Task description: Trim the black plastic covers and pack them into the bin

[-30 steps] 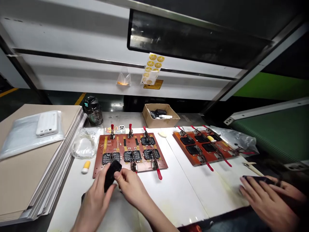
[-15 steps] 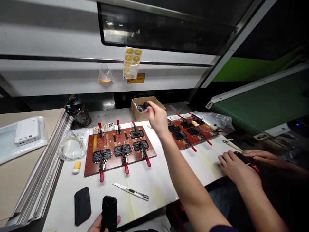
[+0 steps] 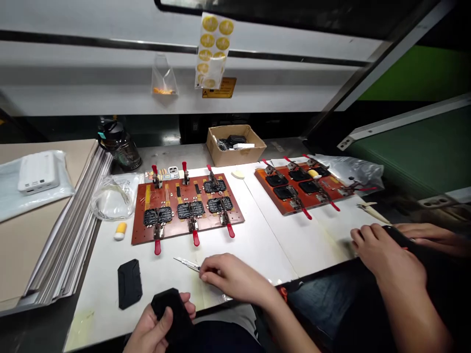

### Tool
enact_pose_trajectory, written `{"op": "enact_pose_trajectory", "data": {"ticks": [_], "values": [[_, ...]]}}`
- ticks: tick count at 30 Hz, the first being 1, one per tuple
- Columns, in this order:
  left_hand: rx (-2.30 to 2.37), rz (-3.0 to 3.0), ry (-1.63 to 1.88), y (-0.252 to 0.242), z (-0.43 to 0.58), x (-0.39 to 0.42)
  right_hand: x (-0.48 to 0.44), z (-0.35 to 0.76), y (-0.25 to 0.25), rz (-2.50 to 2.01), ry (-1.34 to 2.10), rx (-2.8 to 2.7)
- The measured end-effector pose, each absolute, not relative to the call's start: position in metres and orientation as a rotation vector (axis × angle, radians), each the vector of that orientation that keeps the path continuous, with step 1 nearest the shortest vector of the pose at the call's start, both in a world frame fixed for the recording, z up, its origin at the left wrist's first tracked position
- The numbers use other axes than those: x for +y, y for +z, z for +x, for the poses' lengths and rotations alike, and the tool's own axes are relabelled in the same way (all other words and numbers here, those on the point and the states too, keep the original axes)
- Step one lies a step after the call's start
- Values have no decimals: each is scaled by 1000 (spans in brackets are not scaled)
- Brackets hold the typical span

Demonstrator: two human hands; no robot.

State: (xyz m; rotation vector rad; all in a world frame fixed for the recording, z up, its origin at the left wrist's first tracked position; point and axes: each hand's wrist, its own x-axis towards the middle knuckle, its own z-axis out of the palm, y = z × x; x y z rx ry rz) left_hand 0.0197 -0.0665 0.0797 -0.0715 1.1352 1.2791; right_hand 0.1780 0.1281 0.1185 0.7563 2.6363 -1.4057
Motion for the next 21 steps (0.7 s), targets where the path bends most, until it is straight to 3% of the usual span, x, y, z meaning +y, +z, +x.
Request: {"op": "enact_pose_trajectory", "data": {"ticks": [4,8,10,13,15,18,21], "values": [[1290,185,1210,81,6,-56,94,148,71,1141,-678,2827],[1479,476,1168,88,0,-52,88,147,58,1158,-625,2809],[1609,596,1189,92,0,-50,88,158,64,1217,-860,2782],[1701,748,1248,97,3,-46,82,173,83,1271,-1661,2541],[1716,806,1275,97,5,-42,73,174,96,1203,-2012,2359],[1732,858,1279,98,8,-34,57,164,110,1020,-2096,2294],[1693,813,1265,99,10,-27,44,151,116,976,-1961,2359]]}}
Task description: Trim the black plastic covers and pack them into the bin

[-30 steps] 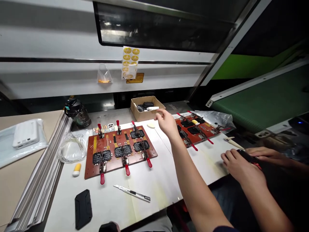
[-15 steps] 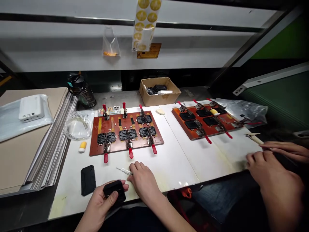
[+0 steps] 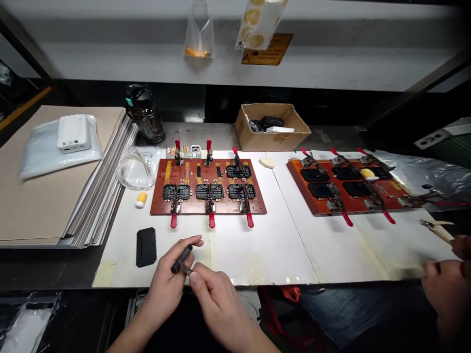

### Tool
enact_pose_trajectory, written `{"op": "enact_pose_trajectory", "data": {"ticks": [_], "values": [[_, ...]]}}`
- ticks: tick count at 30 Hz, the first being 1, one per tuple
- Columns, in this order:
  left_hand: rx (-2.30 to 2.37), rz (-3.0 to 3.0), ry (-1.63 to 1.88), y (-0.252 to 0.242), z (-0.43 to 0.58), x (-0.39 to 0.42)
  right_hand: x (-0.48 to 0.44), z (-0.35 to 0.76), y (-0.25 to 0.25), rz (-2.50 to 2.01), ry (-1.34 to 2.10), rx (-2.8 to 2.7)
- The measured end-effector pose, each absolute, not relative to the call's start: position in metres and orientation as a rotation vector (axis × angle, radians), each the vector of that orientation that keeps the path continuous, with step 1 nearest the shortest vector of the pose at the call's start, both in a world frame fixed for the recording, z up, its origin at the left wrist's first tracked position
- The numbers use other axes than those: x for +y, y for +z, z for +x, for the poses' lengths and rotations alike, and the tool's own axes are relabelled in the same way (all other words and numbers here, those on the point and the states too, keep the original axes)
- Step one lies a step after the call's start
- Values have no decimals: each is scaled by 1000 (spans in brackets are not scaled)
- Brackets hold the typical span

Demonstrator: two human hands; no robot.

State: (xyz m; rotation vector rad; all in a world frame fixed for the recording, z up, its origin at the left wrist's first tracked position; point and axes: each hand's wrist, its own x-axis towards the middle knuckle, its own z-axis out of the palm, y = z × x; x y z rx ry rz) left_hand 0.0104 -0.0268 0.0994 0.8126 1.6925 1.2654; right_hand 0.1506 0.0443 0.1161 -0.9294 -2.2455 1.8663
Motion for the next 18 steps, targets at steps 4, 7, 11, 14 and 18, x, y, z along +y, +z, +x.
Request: {"op": "enact_pose_trajectory", "data": {"ticks": [4,7,11,14,18], "values": [[1653,799,1260,101,11,-21,38,142,115,-985,1702,-2337],[1644,824,1264,101,11,-20,38,141,114,-1007,1649,-2382],[1629,827,1262,102,9,-18,37,139,116,-1025,1602,-2395],[1641,828,1239,102,7,-17,35,136,116,-1035,1589,-2389],[1667,834,1228,103,6,-18,32,136,111,-1064,1582,-2389]]}}
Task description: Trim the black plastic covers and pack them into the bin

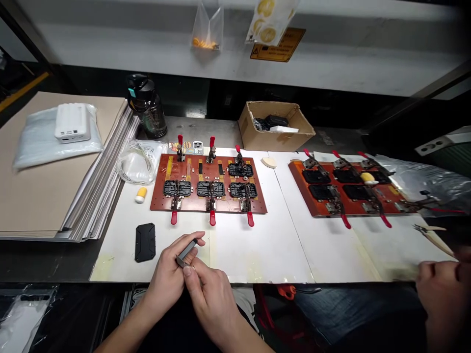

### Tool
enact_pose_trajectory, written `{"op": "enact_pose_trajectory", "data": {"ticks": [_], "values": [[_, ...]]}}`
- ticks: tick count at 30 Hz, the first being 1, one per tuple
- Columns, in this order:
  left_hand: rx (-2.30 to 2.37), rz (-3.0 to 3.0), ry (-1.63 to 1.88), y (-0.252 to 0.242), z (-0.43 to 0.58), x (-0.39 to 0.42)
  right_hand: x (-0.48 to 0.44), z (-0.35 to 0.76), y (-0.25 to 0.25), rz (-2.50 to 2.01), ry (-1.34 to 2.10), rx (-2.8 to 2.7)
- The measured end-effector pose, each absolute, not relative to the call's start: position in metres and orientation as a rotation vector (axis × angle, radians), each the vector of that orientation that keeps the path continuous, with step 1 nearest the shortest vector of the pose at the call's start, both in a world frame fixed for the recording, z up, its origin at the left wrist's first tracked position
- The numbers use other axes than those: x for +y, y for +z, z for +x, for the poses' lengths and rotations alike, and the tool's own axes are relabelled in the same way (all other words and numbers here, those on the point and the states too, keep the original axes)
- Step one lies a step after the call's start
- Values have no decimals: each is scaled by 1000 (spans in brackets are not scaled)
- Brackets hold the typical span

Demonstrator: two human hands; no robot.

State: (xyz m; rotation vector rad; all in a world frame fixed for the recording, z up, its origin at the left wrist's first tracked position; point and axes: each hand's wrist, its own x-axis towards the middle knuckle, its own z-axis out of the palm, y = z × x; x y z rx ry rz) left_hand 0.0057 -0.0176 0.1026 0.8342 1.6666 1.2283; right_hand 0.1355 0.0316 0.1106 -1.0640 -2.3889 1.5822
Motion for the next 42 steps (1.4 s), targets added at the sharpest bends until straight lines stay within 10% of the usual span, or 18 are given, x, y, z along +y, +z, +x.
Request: {"op": "enact_pose_trajectory", "data": {"ticks": [42], "values": [[1570,766,1188,101,17,-16,80,146,106,-1050,1640,-1970]]}}
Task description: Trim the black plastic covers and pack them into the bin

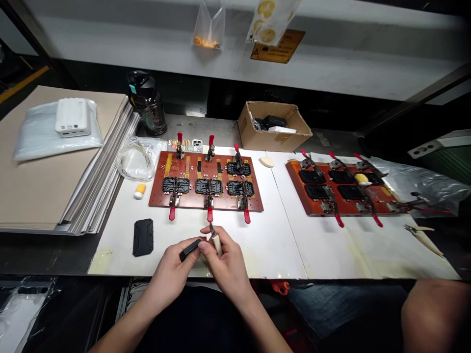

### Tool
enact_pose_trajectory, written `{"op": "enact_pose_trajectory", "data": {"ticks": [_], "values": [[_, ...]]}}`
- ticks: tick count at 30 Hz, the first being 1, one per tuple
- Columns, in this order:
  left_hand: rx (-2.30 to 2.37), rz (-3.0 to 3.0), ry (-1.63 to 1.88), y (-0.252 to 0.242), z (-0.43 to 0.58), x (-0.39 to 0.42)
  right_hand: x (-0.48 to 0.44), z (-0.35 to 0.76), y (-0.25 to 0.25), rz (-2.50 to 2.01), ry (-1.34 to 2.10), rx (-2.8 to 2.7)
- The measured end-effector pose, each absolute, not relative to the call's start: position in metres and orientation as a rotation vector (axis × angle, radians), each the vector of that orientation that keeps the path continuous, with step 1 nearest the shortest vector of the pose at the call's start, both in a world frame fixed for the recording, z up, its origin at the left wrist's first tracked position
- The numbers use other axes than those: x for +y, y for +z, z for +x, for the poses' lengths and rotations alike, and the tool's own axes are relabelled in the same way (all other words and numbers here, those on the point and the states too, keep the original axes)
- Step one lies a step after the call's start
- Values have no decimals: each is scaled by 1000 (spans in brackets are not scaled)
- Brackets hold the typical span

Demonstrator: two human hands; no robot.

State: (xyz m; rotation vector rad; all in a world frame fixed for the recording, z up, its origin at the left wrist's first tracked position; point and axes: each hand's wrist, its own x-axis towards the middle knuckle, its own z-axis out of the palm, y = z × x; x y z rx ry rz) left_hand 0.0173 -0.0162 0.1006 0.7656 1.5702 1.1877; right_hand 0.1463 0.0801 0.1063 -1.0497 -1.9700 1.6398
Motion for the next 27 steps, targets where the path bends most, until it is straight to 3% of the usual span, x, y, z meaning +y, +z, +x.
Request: {"op": "enact_pose_trajectory", "data": {"ticks": [11,27], "values": [[1552,652,1192,104,17,-17,39,150,118,-1146,1522,-2382],[1546,701,1191,103,20,-13,39,150,115,-1230,1347,-2486]]}}
